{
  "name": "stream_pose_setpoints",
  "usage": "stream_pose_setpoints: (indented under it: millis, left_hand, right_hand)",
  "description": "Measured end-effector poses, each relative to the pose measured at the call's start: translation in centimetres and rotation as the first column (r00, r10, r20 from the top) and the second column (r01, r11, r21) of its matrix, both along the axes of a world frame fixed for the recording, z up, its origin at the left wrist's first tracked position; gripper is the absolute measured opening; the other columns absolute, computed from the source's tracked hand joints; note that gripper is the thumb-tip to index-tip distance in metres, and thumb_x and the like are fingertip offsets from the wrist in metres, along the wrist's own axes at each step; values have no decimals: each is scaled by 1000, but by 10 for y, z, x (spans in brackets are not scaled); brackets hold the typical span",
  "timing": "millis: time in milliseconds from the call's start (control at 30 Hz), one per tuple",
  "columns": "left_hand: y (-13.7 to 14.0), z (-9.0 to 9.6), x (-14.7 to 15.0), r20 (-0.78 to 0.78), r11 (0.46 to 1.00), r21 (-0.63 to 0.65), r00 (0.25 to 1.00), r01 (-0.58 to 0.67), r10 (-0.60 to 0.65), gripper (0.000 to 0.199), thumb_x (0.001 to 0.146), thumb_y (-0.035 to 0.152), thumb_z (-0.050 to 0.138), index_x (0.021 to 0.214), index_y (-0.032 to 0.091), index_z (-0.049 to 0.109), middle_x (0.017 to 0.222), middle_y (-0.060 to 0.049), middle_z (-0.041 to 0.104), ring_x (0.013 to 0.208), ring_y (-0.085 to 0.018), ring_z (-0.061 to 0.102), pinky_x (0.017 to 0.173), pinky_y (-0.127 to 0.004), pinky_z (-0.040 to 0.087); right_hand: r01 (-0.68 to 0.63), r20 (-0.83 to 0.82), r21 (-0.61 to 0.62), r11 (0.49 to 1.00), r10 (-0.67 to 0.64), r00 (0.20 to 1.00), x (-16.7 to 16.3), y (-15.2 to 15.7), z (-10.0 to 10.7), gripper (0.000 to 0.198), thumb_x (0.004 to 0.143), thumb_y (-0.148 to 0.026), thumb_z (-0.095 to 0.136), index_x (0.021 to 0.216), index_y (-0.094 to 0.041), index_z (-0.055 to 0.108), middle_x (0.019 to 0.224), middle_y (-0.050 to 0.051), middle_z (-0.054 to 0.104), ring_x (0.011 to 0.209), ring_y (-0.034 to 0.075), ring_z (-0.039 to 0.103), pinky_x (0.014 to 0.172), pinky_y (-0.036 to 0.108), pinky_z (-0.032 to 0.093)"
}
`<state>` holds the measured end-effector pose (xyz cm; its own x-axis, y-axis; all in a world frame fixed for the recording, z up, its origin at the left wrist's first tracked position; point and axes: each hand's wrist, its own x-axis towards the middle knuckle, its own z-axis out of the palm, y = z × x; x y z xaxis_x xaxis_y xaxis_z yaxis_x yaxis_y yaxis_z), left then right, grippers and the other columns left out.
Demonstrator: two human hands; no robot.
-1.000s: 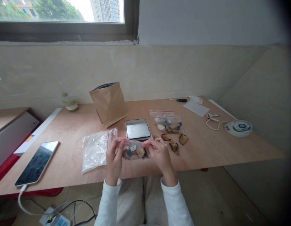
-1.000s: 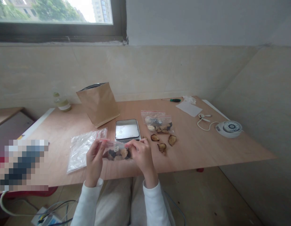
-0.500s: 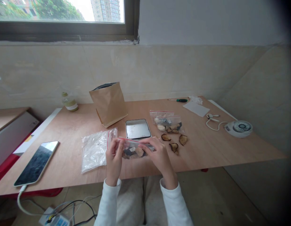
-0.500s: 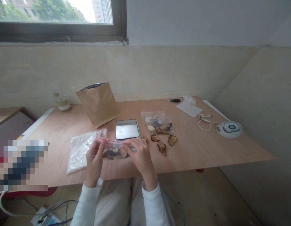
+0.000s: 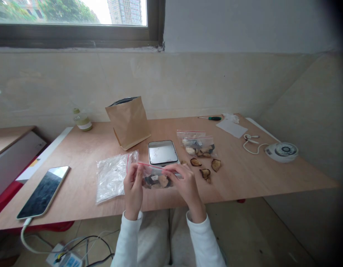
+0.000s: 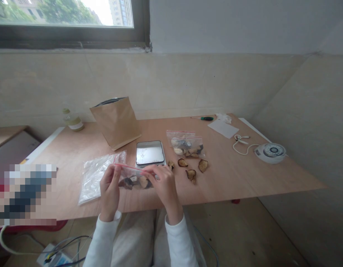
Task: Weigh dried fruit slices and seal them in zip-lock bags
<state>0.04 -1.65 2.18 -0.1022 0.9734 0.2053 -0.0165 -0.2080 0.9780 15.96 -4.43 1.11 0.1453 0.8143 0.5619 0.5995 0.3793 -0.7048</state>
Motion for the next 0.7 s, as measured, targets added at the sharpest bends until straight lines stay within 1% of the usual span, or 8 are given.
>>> stream_pose_setpoints:
  millis: [100,200,300,433,500,567,633,700]
  left_hand:
    - [0,4,-2,41,999,-13,999,-34,35,33,86,51,56,77,20,57,67,2,52,57,-10,50,48,-19,43]
    - [0,9,-3,27,999,7,999,-37,37,35,84,52,59,74,19,57,66,3,53,58,-10,52,47,-18,43]
    - [0,14,-2,-1,997,48,998,-59,59,37,82,53,61,69,19,56,63,3,53,57,-10,52,48,-18,43]
    - [-1,14,-1,39,999,-6,998,-54,54,36,82,53,61,72,19,58,64,3,53,57,-10,52,47,-18,44]
    - [-1,12,-1,67,997,-60,996,-50,54,34,83,53,59,76,19,58,65,3,53,56,-10,52,46,-18,43]
    - [0,9,-2,65,995,-67,995,-74,79,34,85,52,58,76,19,58,65,3,53,56,-10,51,47,-18,42]
    - [2,6,-4,47,993,-34,992,-114,115,34,86,50,58,72,18,56,65,3,53,57,-9,50,51,-18,42]
    - [5,3,-6,74,991,-21,989,-129,130,35,86,49,58,71,18,55,65,4,54,58,-8,49,54,-17,42]
  right_hand:
    - [-18,-24,-27,999,18,1000,6,0,-1,10,88,-33,65,85,-24,70,81,1,74,74,18,65,71,30,46]
    - [6,-53,-7,1000,-7,999,10,-1,0,20,90,-19,57,75,-24,69,75,0,73,71,17,65,70,30,46]
    - [30,-62,3,1000,-30,998,9,-3,1,25,88,-11,53,72,-24,69,73,-1,73,70,17,65,69,30,46]
    - [34,-89,-15,999,-35,995,8,-3,0,19,88,-20,60,72,-24,70,72,0,73,66,17,64,66,30,46]
    - [-30,-187,-40,999,22,982,8,-1,-2,14,88,-27,62,77,-24,70,76,1,74,71,17,66,67,29,49]
    - [-105,-315,-66,992,79,946,8,0,-3,12,85,-34,66,87,-23,70,84,2,75,77,18,68,71,28,52]
    - [-133,-408,-86,987,87,909,10,-1,-3,17,84,-37,68,92,-22,70,90,3,75,83,19,69,75,29,53]
    - [-118,-464,-100,988,59,884,12,-1,-1,17,84,-38,67,91,-22,70,88,4,74,82,18,70,76,29,53]
